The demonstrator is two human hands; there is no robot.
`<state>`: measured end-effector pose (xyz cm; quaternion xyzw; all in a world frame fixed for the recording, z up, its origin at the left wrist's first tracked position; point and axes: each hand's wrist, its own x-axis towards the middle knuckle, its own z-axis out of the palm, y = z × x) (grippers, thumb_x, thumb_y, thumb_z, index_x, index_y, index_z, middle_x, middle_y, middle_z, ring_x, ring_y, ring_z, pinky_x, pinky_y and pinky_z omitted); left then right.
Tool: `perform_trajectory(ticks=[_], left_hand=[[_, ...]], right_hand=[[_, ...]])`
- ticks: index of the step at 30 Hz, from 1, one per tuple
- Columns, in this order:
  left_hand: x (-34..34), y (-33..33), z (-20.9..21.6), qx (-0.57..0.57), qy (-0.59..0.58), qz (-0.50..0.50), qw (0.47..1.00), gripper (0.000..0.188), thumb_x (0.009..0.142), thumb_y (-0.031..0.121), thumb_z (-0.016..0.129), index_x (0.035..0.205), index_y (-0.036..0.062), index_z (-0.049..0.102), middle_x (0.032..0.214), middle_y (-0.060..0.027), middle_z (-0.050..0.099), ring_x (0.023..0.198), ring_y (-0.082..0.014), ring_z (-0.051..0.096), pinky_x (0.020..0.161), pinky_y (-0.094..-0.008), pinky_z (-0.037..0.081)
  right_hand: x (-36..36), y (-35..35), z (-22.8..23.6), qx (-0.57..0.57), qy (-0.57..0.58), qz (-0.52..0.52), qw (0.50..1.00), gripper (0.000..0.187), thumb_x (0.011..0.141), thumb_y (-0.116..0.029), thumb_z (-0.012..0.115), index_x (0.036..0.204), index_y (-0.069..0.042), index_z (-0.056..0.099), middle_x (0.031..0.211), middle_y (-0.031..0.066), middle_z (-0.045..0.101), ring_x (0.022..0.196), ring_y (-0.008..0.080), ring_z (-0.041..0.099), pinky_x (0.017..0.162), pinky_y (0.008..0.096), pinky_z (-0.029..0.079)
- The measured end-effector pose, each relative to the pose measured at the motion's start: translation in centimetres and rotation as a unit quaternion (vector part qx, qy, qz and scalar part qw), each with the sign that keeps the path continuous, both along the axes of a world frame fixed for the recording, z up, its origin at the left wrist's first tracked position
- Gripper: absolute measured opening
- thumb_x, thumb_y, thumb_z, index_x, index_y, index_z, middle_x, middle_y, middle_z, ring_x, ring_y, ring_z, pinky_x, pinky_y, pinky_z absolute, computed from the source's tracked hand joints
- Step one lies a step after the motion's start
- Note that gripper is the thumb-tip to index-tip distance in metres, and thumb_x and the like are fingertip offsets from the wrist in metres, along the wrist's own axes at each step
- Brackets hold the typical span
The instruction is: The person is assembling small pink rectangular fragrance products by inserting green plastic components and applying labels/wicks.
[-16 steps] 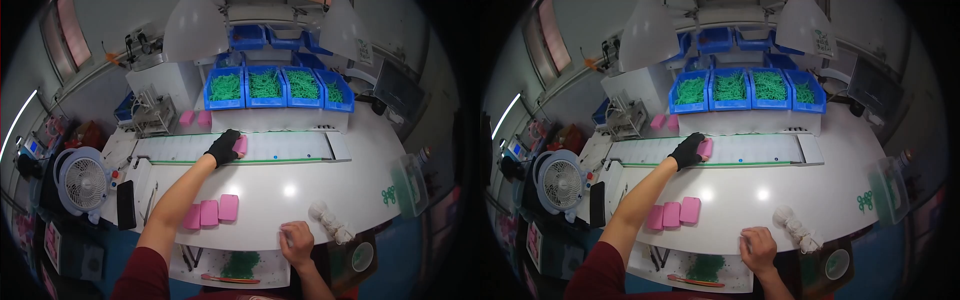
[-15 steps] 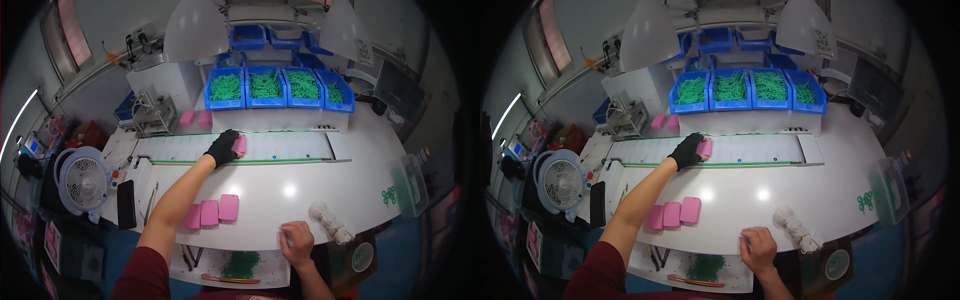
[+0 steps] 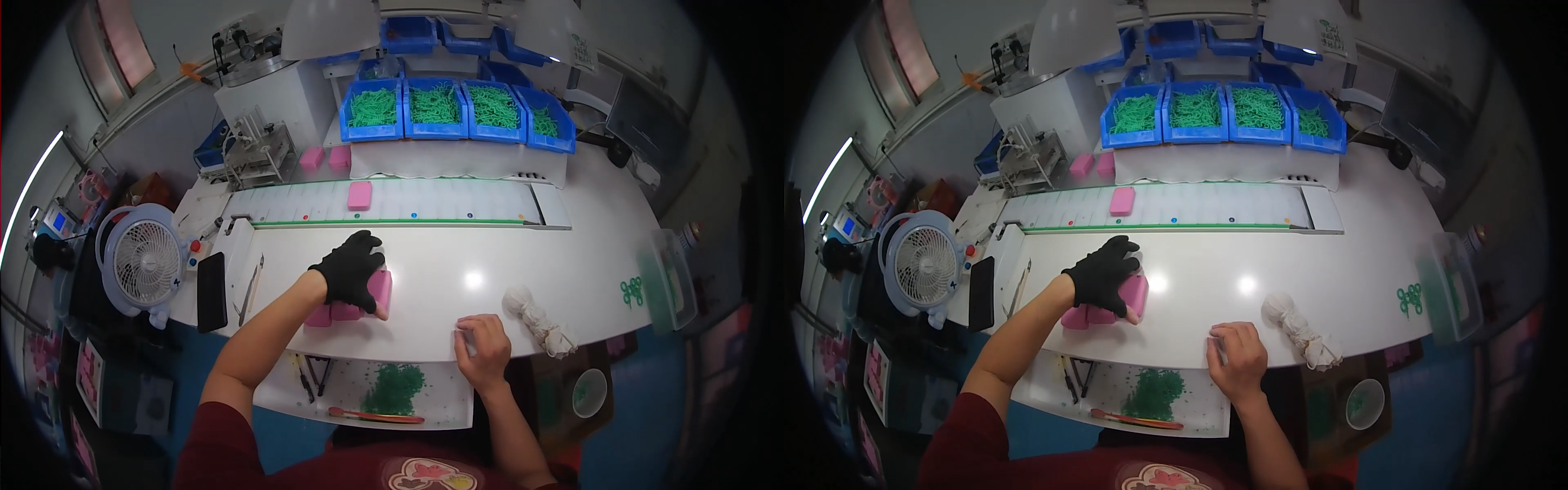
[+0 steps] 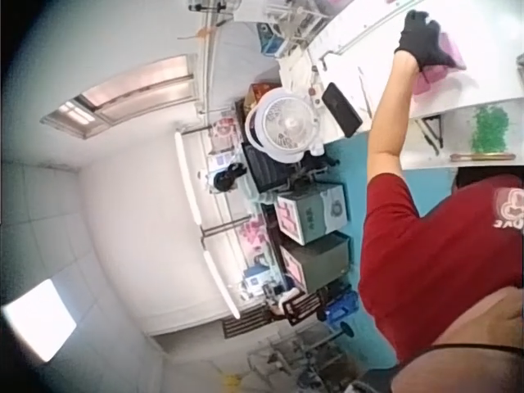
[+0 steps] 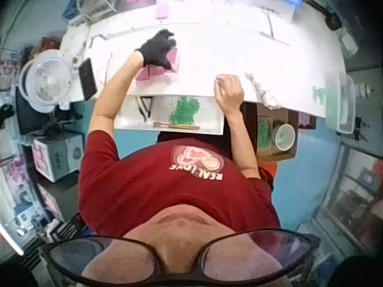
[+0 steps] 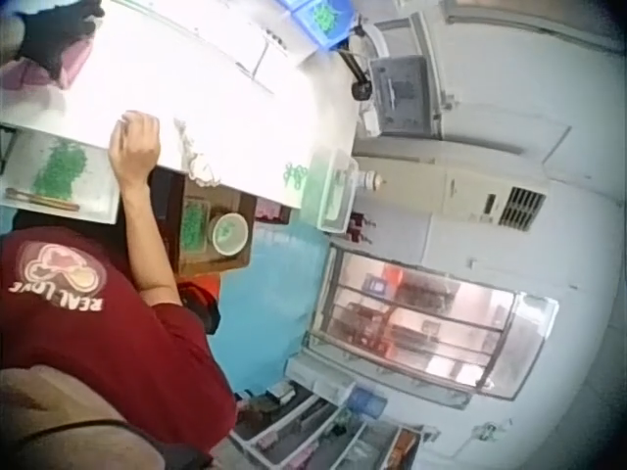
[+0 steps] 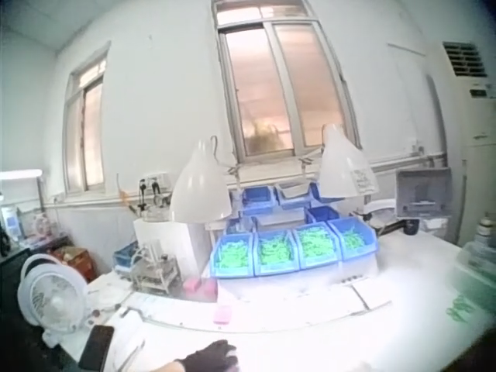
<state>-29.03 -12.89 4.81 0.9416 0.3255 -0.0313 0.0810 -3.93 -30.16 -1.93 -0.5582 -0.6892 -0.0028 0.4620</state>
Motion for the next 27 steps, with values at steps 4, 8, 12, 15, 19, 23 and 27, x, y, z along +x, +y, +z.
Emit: perform_trajectory(ticks=[4,8,12,15,19,23,27], left_hand=[[0.5,-3.8,-0.4,0.004,-0.118,0.020,0.993,0.079,0.062,0.046,0.084,0.121,0.0041,0.053,0.129,-0.0224,0.047,0.125,-0.0390,0.044,0.100,-0.0473,0.043],[2.2,-9.1,0.6,-0.438,-0.476,0.132,0.751,0.087,0.068,0.015,0.081,0.139,0.0128,0.032,0.129,-0.0161,0.045,0.118,-0.0308,0.052,0.093,-0.0440,0.051],[3.8,-14.3,-1.3,-0.566,-0.602,0.154,0.541,0.083,0.075,0.008,0.074,0.142,0.0114,0.025,0.132,-0.0179,0.044,0.116,-0.0309,0.055,0.089,-0.0444,0.054],[4.0,-15.8,-3.2,-0.507,-0.605,0.156,0.593,0.074,0.081,0.011,0.071,0.141,0.0092,0.028,0.132,-0.0171,0.047,0.119,-0.0288,0.053,0.095,-0.0431,0.050],[3.3,-16.7,-3.8,-0.361,-0.532,0.109,0.758,0.069,0.076,-0.005,0.063,0.139,0.0056,0.036,0.133,-0.0128,0.049,0.124,-0.0234,0.049,0.104,-0.0388,0.042],[3.2,-17.2,-4.0,-0.330,-0.484,0.068,0.808,0.071,0.069,-0.012,0.060,0.135,0.0041,0.041,0.136,-0.0108,0.047,0.126,-0.0219,0.047,0.108,-0.0360,0.037],[3.9,-18.1,-2.7,-0.162,-0.500,0.105,0.844,0.055,0.074,-0.001,0.072,0.125,0.0014,0.051,0.127,-0.0117,0.055,0.117,-0.0201,0.055,0.100,-0.0339,0.045]], right_hand=[[0.1,-0.4,0.2,0.004,0.005,-0.001,1.000,0.016,0.071,-0.002,0.068,0.086,-0.006,0.061,0.087,0.0079,0.064,0.084,0.0270,0.061,0.071,0.0364,0.050],[0.7,-1.0,0.2,-0.004,0.040,0.016,0.999,0.012,0.077,-0.001,0.065,0.088,-0.004,0.062,0.088,0.0094,0.065,0.080,0.0252,0.063,0.069,0.0352,0.050],[-1.1,-2.4,1.3,-0.127,0.286,0.037,0.949,0.011,0.088,-0.004,0.062,0.097,0.001,0.064,0.090,0.0103,0.068,0.076,0.0161,0.068,0.066,0.0277,0.054],[-2.4,-4.1,3.5,-0.228,0.399,0.136,0.877,0.018,0.096,-0.014,0.058,0.099,0.003,0.063,0.095,0.0104,0.069,0.089,0.0165,0.068,0.072,0.0284,0.054],[-3.3,-5.0,2.7,-0.320,0.490,0.183,0.790,0.041,0.098,-0.033,0.056,0.119,0.003,0.056,0.106,0.0106,0.065,0.098,0.0166,0.065,0.083,0.0284,0.053],[-4.0,-4.9,2.8,-0.398,0.607,0.266,0.634,0.047,0.098,-0.030,0.057,0.130,0.003,0.048,0.117,0.0109,0.059,0.104,0.0170,0.063,0.091,0.0316,0.052],[-4.8,-5.3,2.1,-0.351,0.645,0.258,0.628,0.046,0.098,-0.026,0.058,0.130,0.004,0.047,0.119,0.0127,0.058,0.107,0.0176,0.061,0.092,0.0308,0.052]])
